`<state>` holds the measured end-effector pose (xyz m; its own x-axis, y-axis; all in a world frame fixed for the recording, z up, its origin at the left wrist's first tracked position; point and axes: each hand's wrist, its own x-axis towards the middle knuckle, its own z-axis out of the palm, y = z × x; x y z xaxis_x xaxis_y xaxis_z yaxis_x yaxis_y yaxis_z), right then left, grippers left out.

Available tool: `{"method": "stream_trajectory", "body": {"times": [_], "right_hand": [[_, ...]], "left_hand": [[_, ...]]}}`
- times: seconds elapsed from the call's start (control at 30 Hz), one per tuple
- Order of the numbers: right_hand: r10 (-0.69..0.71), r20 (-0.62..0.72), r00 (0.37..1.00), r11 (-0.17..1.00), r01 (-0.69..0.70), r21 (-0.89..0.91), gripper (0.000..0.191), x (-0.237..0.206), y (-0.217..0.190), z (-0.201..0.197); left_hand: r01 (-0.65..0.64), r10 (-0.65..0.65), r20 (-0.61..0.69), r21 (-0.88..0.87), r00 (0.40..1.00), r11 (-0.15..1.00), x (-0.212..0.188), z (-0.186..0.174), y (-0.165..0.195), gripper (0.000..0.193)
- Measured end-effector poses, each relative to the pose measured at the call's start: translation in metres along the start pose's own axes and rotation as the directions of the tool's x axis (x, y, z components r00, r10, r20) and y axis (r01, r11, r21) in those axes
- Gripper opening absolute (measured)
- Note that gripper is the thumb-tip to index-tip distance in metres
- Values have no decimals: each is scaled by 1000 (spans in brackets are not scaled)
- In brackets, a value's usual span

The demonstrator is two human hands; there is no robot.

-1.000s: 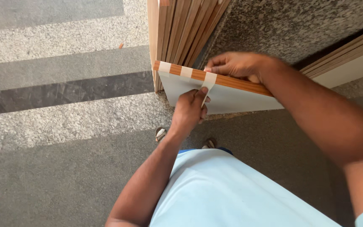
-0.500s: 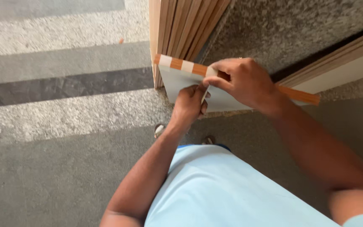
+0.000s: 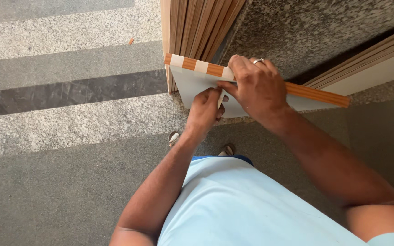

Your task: The person applies glue to the edge of a white rectangular board using a small brush. They then attach a thin wooden strip to the glued edge and secure it with masking tape. The person repeats this process for another board, applying glue and attaching a strip before taping it down.

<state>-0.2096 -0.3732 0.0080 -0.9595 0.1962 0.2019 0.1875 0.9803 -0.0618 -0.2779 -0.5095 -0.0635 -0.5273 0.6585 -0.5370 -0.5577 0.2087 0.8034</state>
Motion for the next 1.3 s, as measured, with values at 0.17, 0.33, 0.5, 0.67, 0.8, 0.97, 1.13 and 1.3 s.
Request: {"method": "stream_trajectory", "body": {"times": [0.17,0.33,0.5,0.67,0.8,0.97,1.13,1.3], "right_hand": [[128,226,966,992,-126,-22,57,6,1,-2],[23,141,990,999,-17,-45,51,8,6,-9],[44,16,999,985,-46,167,47,-20,24,-27],[82,-133,988,963,-45,265,38,-41,35,-22],[137,-34,990,947,-121,296,41,-40,41,-18],[-16,-172,985,892,92,443,54,-51,45,-42],[-65,-124,990,931,105,350,24,-55,40,-48],[200,155,967,596,-246,764,29,-30,64,-42]], "left_hand": [[175,-168,125,-46,978,984,11,4,-12,34],[27,-211,312,504,926,863,-6,21,-34,41],[-199,115,369,198,922,960,-18,2,-25,32],[-313,277,304,77,911,946,-22,-3,-22,29],[-334,307,312,38,899,942,-35,16,-25,26],[-492,441,294,126,848,861,-70,31,-7,19],[-520,471,221,309,854,796,-81,42,8,16],[-651,684,144,494,715,576,-67,53,-6,22]]}}
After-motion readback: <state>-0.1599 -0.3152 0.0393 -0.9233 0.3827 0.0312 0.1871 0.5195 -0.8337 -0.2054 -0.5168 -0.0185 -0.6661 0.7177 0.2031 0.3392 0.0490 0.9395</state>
